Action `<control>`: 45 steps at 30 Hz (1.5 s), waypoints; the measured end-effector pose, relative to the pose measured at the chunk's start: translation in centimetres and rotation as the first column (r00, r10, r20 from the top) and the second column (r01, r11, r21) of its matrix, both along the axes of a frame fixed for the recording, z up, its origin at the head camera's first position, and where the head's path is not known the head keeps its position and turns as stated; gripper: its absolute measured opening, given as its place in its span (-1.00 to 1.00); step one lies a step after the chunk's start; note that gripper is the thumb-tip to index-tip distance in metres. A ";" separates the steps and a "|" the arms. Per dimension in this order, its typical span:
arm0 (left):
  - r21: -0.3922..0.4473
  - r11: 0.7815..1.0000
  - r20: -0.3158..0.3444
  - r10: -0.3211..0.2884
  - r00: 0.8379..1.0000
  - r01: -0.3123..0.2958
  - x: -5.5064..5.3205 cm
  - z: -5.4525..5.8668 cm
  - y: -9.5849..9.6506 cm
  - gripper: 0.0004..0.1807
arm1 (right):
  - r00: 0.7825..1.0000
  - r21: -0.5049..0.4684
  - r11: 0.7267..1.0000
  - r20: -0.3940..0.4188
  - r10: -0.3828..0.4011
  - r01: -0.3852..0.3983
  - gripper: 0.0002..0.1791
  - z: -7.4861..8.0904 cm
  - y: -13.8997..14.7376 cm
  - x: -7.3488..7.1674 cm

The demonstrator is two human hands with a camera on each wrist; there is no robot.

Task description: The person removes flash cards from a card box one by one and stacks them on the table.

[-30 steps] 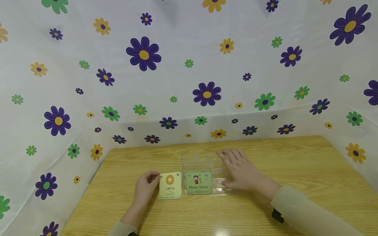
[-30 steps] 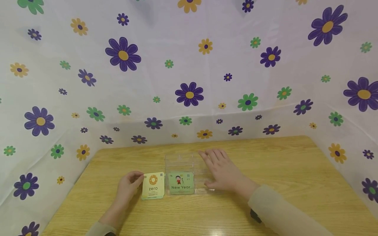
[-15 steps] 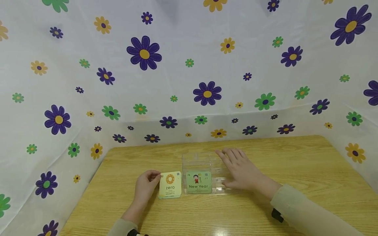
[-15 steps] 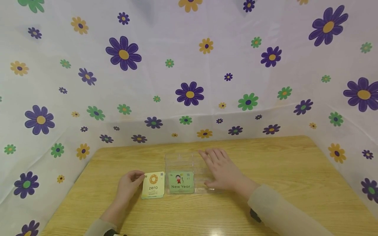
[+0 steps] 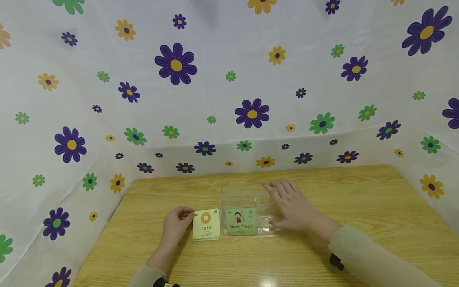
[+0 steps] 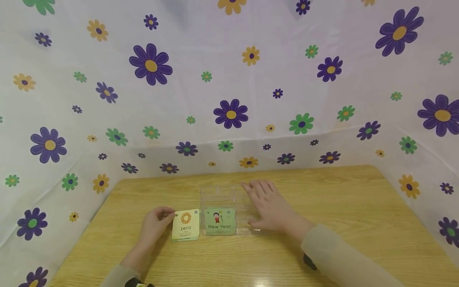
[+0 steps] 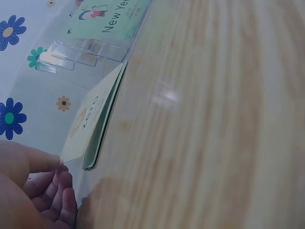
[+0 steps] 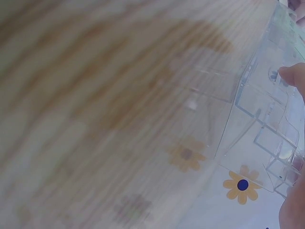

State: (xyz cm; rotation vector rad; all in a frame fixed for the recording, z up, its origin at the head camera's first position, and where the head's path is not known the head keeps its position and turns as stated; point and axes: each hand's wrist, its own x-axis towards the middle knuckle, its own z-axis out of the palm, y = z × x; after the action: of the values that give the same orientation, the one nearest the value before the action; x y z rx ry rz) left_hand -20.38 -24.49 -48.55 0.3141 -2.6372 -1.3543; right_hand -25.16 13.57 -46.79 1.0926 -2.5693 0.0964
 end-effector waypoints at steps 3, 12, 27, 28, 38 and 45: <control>0.006 1.000 0.006 -0.004 1.000 0.004 0.1 0.1 0.0 -0.86 | 1.000 0.001 1.000 0.003 0.000 0.000 0.25 0.0 0.0 0.0; 0.012 1.000 0.008 -0.009 1.000 0.008 0.0 0.0 -0.1 -0.85 | 1.000 -0.005 1.000 0.011 -0.003 0.003 0.25 -0.1 0.0 0.0; 0.051 0.999 0.002 -0.008 1.000 0.008 0.1 0.2 -0.1 -0.81 | 1.000 -0.008 1.000 0.009 -0.005 0.005 0.25 -0.1 -0.1 0.1; 0.056 0.998 0.003 -0.007 1.000 0.007 0.1 0.2 0.0 -0.81 | 1.000 -0.008 1.000 0.008 -0.006 0.006 0.25 -0.1 -0.1 0.1; 0.123 0.992 0.001 -0.012 1.000 0.012 0.0 0.6 0.8 -0.81 | 1.000 -0.007 1.000 0.016 -0.007 0.008 0.25 0.0 -0.1 0.1; 0.148 0.988 -0.032 -0.028 0.999 0.033 -0.1 0.8 1.4 -0.82 | 1.000 -0.008 1.000 0.008 -0.007 0.007 0.25 -0.1 -0.1 0.1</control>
State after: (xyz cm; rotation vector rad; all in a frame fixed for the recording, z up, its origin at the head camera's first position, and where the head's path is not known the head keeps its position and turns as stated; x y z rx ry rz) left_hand -20.46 -23.12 -47.76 0.2705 -2.5322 -1.5572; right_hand -25.05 13.48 -46.89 1.0819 -2.5777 0.1097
